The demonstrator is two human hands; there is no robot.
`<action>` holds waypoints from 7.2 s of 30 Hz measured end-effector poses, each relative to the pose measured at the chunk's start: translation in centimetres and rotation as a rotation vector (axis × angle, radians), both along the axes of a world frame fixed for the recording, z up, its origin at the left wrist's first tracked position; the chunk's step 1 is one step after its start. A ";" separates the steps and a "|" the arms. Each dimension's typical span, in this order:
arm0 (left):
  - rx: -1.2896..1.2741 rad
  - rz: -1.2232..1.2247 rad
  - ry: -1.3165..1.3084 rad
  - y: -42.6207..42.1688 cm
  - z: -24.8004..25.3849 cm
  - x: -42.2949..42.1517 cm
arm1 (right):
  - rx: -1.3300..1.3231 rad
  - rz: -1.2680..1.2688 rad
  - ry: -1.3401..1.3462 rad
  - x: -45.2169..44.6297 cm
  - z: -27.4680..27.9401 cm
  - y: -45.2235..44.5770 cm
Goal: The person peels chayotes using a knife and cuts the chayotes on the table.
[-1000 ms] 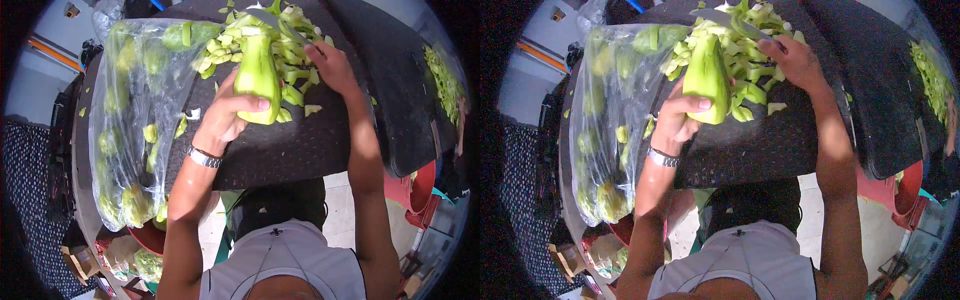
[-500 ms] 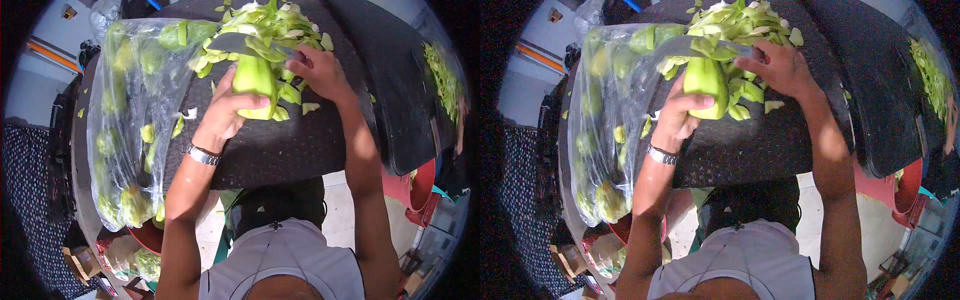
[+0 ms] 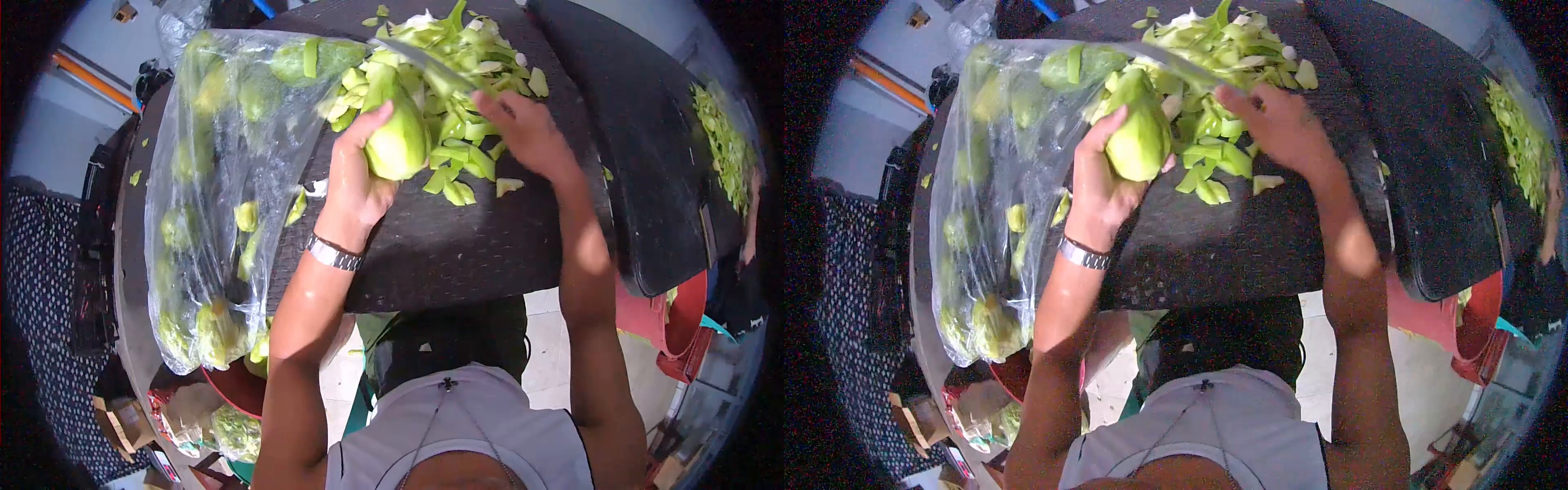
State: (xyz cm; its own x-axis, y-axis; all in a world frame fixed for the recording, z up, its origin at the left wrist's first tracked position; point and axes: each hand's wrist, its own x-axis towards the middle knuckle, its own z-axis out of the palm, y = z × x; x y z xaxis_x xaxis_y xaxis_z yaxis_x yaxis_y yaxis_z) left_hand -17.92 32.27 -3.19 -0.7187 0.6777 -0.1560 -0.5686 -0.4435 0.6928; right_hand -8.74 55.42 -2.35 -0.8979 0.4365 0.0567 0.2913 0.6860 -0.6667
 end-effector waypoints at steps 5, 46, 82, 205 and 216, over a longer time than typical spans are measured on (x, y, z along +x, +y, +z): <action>0.044 0.228 -0.162 0.5 -1.4 -0.9 | 0.039 0.292 0.149 1.2 0.2 -7.1; 0.031 0.165 -0.008 0.0 0.1 0.7 | 0.002 0.232 0.190 0.4 0.3 -3.3; 0.034 -0.019 0.003 0.0 0.7 1.0 | 0.261 0.091 0.173 -0.6 -0.8 0.0; 0.056 -0.044 0.012 -0.1 0.5 0.3 | -0.109 -0.114 0.112 -0.4 -0.6 1.3; -0.040 -0.093 0.214 -0.6 -0.3 -0.5 | -0.224 0.459 0.261 1.4 1.2 -1.1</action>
State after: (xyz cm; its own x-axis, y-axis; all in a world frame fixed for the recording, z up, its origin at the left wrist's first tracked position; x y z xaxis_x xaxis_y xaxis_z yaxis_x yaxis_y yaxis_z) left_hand -18.39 31.67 -3.53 -0.6727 0.7391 -0.0353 -0.4444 -0.3653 0.8180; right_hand -7.38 54.27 -1.13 -0.9669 0.0320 0.2532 -0.1970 0.5370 -0.8202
